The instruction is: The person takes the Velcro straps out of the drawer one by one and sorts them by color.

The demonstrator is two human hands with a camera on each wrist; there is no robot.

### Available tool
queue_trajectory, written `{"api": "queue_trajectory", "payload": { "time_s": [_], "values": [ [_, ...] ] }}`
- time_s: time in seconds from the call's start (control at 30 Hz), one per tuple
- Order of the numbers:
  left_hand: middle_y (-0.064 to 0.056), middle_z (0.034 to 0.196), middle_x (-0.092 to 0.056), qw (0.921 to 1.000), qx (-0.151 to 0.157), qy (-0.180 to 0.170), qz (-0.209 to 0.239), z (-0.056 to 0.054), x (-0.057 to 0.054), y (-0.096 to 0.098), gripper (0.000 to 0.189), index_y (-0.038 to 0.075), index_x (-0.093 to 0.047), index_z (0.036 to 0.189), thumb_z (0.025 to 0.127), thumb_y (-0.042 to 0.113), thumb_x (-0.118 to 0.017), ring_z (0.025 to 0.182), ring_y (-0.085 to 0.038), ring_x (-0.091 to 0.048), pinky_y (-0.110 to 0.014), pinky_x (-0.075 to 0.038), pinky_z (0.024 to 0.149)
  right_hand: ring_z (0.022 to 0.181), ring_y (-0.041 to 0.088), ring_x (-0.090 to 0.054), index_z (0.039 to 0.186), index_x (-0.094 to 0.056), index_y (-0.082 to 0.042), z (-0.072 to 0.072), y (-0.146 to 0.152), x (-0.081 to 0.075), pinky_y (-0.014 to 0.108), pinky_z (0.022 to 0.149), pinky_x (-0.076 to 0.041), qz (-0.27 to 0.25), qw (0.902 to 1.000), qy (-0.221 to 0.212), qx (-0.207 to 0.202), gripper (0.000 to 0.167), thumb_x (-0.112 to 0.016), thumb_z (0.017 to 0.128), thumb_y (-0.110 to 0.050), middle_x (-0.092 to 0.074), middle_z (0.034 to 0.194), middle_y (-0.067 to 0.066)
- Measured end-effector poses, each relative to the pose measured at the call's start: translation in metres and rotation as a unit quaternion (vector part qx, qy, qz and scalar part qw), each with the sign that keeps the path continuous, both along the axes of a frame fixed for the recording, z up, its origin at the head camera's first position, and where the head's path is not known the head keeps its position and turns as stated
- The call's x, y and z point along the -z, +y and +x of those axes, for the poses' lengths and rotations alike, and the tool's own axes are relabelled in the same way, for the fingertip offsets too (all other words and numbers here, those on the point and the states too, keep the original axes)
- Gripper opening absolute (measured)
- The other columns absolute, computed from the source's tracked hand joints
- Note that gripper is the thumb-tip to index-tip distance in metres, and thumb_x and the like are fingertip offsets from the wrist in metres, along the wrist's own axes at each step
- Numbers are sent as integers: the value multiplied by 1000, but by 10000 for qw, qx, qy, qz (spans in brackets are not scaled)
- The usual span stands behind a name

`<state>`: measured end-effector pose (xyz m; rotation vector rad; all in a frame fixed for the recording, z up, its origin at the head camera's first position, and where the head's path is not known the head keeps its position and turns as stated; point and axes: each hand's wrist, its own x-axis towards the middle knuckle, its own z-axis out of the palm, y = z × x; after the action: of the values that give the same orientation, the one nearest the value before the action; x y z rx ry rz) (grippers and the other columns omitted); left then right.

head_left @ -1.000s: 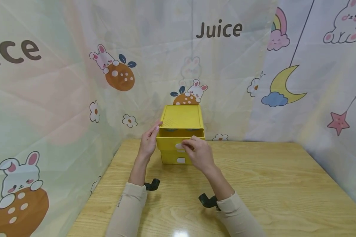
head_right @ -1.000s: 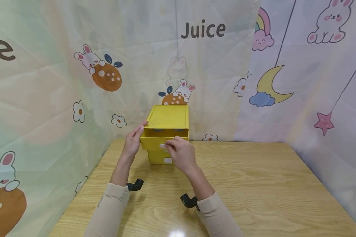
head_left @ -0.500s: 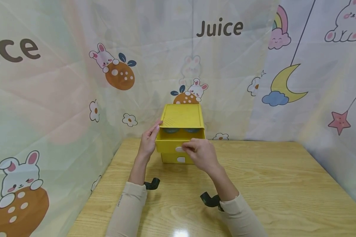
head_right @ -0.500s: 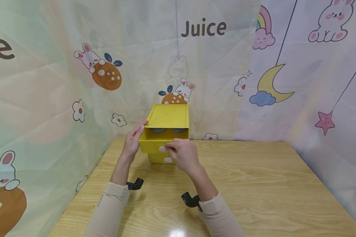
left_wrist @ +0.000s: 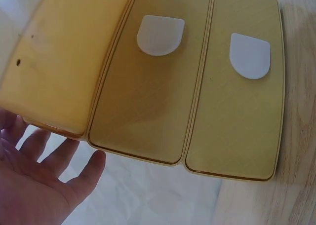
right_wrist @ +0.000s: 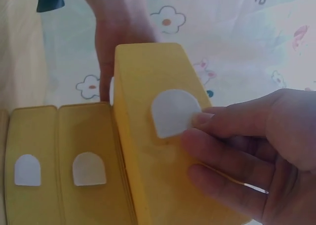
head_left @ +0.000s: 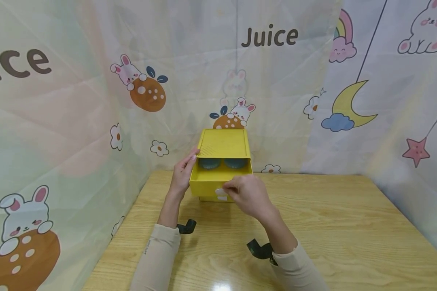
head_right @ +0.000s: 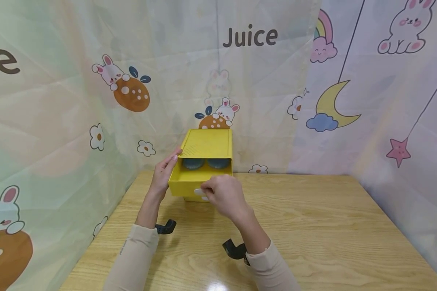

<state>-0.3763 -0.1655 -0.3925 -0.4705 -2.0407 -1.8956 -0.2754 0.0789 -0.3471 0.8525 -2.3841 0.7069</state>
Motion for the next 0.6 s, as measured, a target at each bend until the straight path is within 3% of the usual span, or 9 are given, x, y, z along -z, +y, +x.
{"api": "queue_trajectory", "payload": {
  "time_s": [0.4,0.6],
  "values": [
    [0,163,-47,10000,-5,44,60,2,-2,0,44,16,-59,149,110,36,-52,154,-9,-35,-37,-26,129,66,2,-68,88,-86,-18,20,1,-12,18,58,-51,468,9982,-205,-310,7,-86,85,-11,-80,83,-7],
    [3,161,-48,10000,-11,43,76,3,-2,1,44,16,-59,149,110,35,-53,154,-9,-35,-36,-27,129,66,1,-66,89,-86,-17,24,1,-12,18,58,-50,582,9974,-278,-336,7,-85,86,-11,-80,84,-7]
  ]
}}
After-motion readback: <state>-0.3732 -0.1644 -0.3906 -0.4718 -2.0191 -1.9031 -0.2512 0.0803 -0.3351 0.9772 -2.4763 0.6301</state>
